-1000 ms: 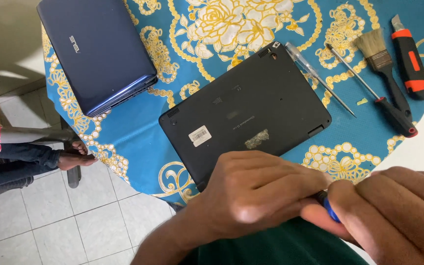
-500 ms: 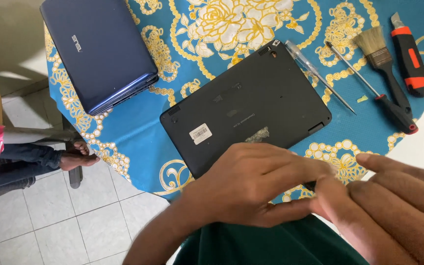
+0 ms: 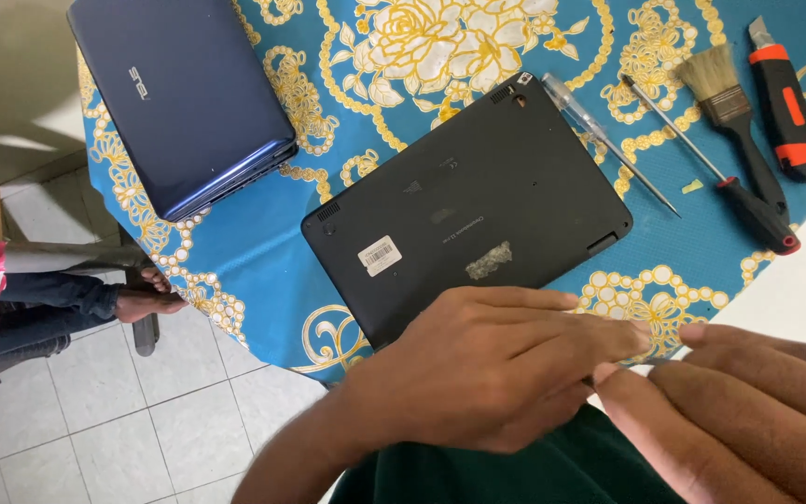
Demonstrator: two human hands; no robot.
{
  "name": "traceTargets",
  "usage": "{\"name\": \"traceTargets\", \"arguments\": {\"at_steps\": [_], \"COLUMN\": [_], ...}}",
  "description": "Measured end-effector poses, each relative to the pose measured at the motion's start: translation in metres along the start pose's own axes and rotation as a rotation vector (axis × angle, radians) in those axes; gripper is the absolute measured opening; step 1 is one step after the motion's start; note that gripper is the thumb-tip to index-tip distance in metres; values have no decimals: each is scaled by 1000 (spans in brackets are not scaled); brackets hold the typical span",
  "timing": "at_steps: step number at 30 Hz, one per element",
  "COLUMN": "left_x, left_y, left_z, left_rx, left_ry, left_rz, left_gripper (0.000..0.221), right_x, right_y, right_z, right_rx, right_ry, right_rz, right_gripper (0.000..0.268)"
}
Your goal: Disassembling a laptop by prying off the back cover and using a screwdriver to work on internal components.
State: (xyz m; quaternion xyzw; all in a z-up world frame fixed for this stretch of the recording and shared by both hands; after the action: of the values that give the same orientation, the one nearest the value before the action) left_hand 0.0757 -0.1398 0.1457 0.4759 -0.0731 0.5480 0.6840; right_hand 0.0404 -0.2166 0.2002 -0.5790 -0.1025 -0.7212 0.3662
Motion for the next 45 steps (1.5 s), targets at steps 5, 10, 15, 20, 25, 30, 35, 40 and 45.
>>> {"name": "traceTargets", "arguments": {"at_steps": [5, 10, 15, 20, 25, 30, 35, 40, 45], "left_x": [16, 36, 14, 18, 29, 20, 16, 26, 26], "left_y": [-3, 6, 4, -2, -4, -8, -18, -28, -45], "left_z": [7, 14, 3, 9, 10, 1, -2, -4, -11], "left_rx": [42, 13, 15, 23, 2, 10, 68, 128, 205], "left_ry": [100, 249, 65, 143, 247, 127, 102, 97, 132], "left_rz": [-62, -33, 50, -18, -32, -1, -118, -178, -177], "left_gripper": [33, 34, 24, 30, 19, 24, 27, 34, 24], "right_x": [-2, -3, 2, 4, 2, -1, -2, -6, -20], "right_y": [3, 14, -1, 8, 10, 22, 32, 61, 109], "right_z": [5, 15, -3, 2, 11, 25, 26, -18, -89], "right_rx": [181, 193, 40, -67, 97, 94, 32, -103, -310], "right_ry": [4, -80, -9, 34, 0, -22, -35, -25, -20], "right_rz": [-203, -243, -33, -132, -189, 79, 213, 180, 224], "right_gripper": [43, 64, 32, 32, 60, 29, 17, 31, 47]}}
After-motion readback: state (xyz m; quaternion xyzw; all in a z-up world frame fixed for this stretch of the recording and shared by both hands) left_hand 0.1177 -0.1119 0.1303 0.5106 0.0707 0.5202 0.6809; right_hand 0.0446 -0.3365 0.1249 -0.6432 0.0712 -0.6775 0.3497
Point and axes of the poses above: each hand's wrist, its own z-axis towards the middle knuckle, its own x-axis out of the back of the hand, y = z × x, the point moved 10 cm from there along z, towards the middle knuckle, and after that the axes turned 6 degrees about z, right-handed, at the moved point
